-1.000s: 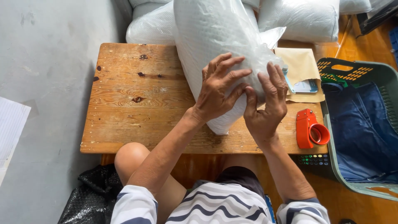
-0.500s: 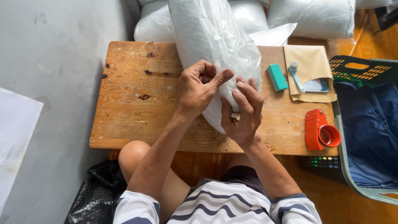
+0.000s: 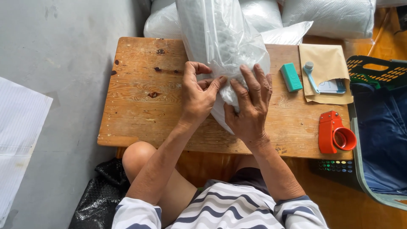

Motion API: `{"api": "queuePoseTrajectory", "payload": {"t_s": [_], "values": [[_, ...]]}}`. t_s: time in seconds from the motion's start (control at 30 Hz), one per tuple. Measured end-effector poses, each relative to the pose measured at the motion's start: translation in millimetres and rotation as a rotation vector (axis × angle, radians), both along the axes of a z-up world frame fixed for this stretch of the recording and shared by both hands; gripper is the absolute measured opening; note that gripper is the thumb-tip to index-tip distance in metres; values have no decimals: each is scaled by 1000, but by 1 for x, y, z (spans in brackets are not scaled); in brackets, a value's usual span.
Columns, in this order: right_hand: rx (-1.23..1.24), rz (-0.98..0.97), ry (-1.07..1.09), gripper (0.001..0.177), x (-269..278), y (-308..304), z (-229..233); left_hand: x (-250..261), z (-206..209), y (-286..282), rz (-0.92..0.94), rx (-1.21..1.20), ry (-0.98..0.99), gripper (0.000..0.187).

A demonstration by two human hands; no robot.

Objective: The person places a white bubble-wrapped item on a wooden table, smooths the plastic with a green block, folds the edges, and seals the package using a red tape dispenser. The person then smooths the package again with the green block.

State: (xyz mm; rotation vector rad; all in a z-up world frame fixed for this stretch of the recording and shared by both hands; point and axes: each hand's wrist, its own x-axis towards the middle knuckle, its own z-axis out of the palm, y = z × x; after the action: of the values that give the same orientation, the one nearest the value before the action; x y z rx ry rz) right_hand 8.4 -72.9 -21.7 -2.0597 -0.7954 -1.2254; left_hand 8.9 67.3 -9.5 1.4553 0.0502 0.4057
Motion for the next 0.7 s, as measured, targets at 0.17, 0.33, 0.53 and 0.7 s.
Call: {"api": "queuePoseTrajectory", "payload": {"t_s": [0.17, 0.33, 0.53, 0.7], "values": [[49, 55, -25, 38, -3, 2, -7, 4, -7, 5, 4, 98, 4, 32], [169, 59, -45, 36, -3, 6, -11, 5, -12, 5, -50, -206, 39, 42], [274, 84, -7, 37, -5, 10, -13, 1, -4, -5, -49, -609, 99, 48], [285, 120, -28, 36, -5, 10, -13, -4, 26, 2, -88, -448, 215, 65]]}}
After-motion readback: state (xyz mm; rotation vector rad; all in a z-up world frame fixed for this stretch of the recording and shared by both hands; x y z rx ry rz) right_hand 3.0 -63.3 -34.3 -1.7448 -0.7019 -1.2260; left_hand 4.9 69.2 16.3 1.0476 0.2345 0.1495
